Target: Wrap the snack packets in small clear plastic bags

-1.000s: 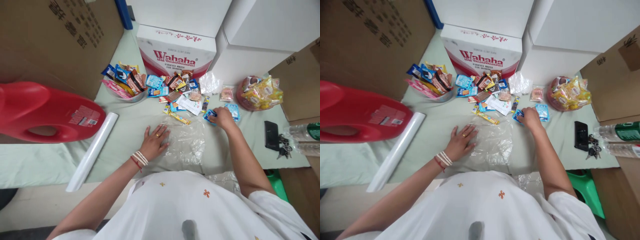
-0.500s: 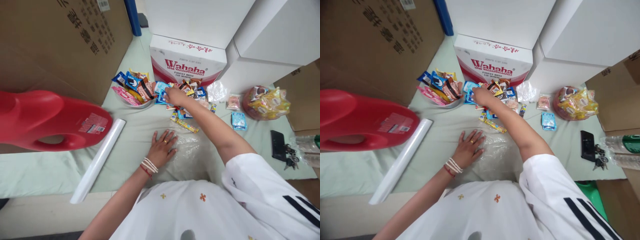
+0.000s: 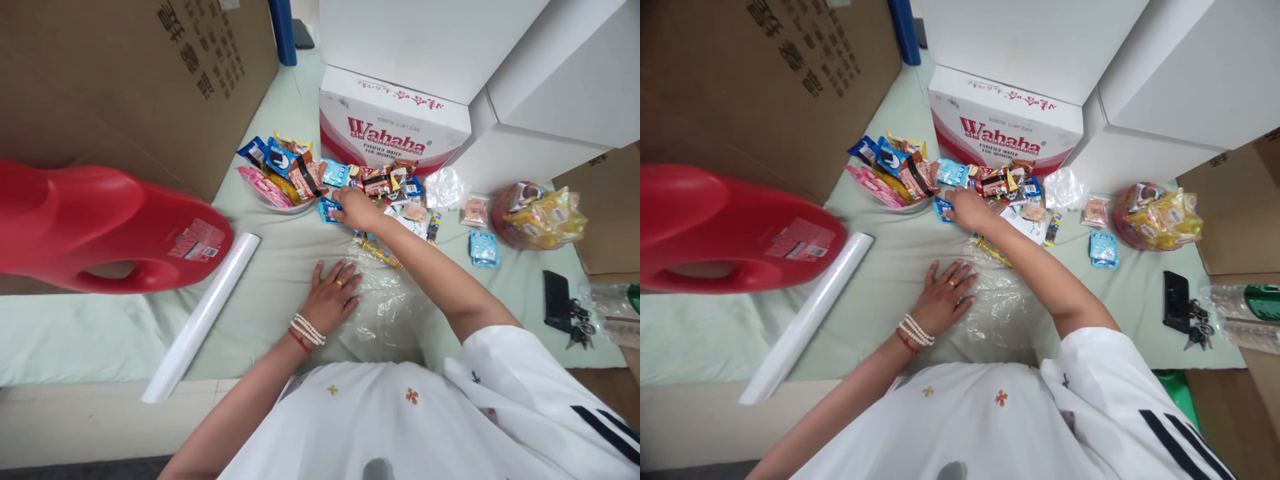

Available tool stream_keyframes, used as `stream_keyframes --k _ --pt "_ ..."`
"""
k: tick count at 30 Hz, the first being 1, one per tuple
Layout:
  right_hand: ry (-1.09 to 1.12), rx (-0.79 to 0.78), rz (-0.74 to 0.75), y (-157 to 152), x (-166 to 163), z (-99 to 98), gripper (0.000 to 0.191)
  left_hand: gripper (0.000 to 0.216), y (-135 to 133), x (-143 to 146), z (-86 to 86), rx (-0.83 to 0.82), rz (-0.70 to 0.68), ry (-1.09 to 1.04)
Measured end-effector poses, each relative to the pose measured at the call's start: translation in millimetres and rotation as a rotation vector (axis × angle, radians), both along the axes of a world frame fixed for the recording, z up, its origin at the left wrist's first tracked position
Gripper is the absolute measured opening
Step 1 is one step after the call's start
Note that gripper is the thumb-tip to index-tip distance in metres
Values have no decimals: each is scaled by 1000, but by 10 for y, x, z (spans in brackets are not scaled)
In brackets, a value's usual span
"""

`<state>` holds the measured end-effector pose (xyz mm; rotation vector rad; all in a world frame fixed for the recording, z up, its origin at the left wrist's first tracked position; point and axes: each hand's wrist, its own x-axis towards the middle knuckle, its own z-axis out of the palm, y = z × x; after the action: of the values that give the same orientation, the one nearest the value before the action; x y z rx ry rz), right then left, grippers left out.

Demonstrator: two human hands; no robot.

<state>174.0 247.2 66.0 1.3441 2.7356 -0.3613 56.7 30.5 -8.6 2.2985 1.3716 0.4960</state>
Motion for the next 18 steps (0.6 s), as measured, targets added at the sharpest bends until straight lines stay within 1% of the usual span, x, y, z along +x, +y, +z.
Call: stream_keyframes --k 3,5,7,9,11,12,14,16,18 --pt "13 63 107 -301 84 66 28 46 7 2 8 3 1 -7" --pt "-29 94 178 -457 103 57 25 46 6 7 2 7 3 -6" --pt "-75 99 231 -544 104 13 24 47 -10 10 -16 25 30 -18" --pt "-78 76 252 -570 108 -36 25 47 -41 0 -42 74 128 -54" --pt "-30 40 263 -569 127 -66 27 47 -68 -34 -66 155 299 -115" --pt "-1 22 267 -566 140 -72 26 50 -69 -60 -73 195 395 -150" --pt "44 -18 286 -561 163 -75 24 69 -29 -123 -76 247 562 -219" --pt "92 -73 333 -557 172 -81 24 87 72 -178 -70 215 646 -262" --pt "176 -130 385 -552 169 -102 26 90 209 -199 -69 111 643 -259"
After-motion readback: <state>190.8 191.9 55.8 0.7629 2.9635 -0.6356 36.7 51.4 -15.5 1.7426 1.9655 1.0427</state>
